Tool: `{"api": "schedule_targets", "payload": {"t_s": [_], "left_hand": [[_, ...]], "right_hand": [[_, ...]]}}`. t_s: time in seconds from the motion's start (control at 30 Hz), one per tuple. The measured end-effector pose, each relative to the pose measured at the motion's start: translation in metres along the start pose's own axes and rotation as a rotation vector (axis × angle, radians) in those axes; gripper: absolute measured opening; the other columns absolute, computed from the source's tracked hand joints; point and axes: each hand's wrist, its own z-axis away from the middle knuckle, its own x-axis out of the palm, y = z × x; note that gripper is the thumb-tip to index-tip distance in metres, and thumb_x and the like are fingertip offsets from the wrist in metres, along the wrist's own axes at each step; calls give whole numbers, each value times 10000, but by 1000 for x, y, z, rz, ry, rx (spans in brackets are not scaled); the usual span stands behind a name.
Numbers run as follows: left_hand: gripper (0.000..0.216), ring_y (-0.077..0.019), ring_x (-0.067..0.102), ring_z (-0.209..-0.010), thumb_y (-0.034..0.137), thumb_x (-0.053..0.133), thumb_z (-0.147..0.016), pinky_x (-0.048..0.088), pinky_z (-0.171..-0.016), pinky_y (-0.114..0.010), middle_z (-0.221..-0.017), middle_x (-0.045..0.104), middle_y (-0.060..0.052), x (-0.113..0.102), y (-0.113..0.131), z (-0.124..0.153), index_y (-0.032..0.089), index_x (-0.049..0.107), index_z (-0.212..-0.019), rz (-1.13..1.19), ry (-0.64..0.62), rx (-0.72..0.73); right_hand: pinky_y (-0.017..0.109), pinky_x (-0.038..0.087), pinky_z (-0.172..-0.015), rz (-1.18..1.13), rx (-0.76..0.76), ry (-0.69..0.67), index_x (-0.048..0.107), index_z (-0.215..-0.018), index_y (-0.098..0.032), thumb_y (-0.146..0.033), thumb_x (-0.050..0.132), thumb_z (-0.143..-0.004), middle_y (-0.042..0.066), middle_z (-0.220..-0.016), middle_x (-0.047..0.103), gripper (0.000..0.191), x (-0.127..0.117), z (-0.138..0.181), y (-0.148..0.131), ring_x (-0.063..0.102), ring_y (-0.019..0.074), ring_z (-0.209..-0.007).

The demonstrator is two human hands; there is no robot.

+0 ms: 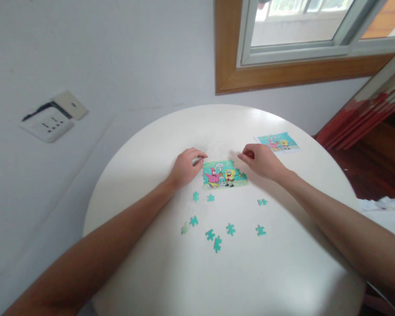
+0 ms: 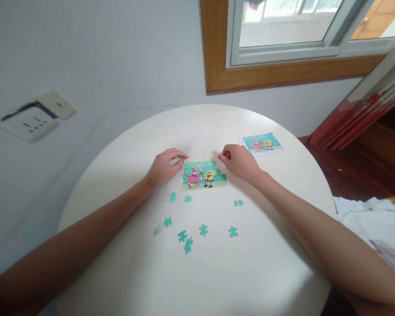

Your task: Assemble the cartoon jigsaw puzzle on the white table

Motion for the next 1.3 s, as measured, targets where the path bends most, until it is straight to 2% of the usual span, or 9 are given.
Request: {"api": "schedule_targets", "payload": {"t_s": [0.2, 0.37, 0.57, 0.67, 0.77, 0.9, 1.03, 1.2, 1.3], "left_hand": [[187, -183, 667, -957, 140, 551, -867, 502, -935, -334, -985, 726, -47, 2, -2, 0, 173, 718, -947, 29, -4, -52], [201, -176, 663, -933, 207, 558, -882, 511, -899, -321, -1013, 731, -67, -10, 4, -5, 160, 724, -987, 63, -41, -73], [194, -155, 639, -711, 323, 629, -839, 458, -648, -247, -772, 731, -23, -51, 41, -11, 166, 743, -841, 23, -484, -225], [185, -137, 588, -614, 331, 687, -792, 370, -578, -244, -665, 680, -5, -71, 69, 17, 165, 706, -713, -120, -664, -268], [228, -149, 553, -613, 335, 692, -798, 326, -576, -265, -636, 633, -13, -81, 94, 61, 168, 644, -651, -246, -722, -394], [112, -190, 586, -784, 249, 691, -788, 410, -707, -295, -876, 655, -39, -78, 110, 105, 176, 617, -830, -277, -649, -496], [56, -210, 584, -894, 136, 591, -818, 446, -830, -329, -929, 629, -55, -69, 109, 120, 183, 561, -809, -239, -577, -540], [143, -231, 542, -1048, 70, 518, -824, 430, -973, -390, -1079, 585, -76, -66, 102, 134, 186, 564, -893, -185, -536, -484], [184, -209, 541, -990, 35, 451, -822, 445, -932, -365, -1034, 581, -63, -69, 101, 139, 195, 534, -860, -110, -556, -400]], "right_hand": [[317, 294, -599, 2, 101, 72, 665, -782, -187, -403, 496, -929, 69, -747, 671, 311, 26, -5, 5, 508, 163, -638], [306, 270, -587, 47, 149, 59, 674, -768, -191, -433, 466, -945, 83, -764, 685, 365, 27, -6, 2, 523, 177, -654], [300, 278, -584, 36, 150, 16, 665, -755, -195, -424, 450, -955, 87, -767, 697, 372, 25, -3, 2, 546, 181, -654], [301, 277, -580, 28, 151, 14, 657, -745, -199, -435, 443, -958, 87, -772, 700, 383, 25, -3, 3, 560, 187, -664], [303, 279, -578, 27, 150, -9, 656, -726, -202, -441, 441, -955, 92, -754, 699, 395, 26, -4, 5, 573, 195, -667], [305, 281, -573, 30, 134, -33, 668, -726, -202, -438, 456, -946, 103, -760, 708, 386, 28, -6, 7, 586, 204, -666], [302, 291, -577, 31, 124, -45, 682, -742, -199, -422, 463, -948, 110, -774, 718, 374, 27, -7, 8, 601, 207, -682], [297, 307, -591, 32, 109, -60, 705, -764, -190, -407, 463, -959, 117, -787, 728, 379, 24, -6, 8, 620, 207, -703], [293, 311, -598, 36, 102, -60, 713, -775, -189, -403, 464, -962, 117, -795, 733, 378, 23, -7, 8, 626, 204, -711]]}}
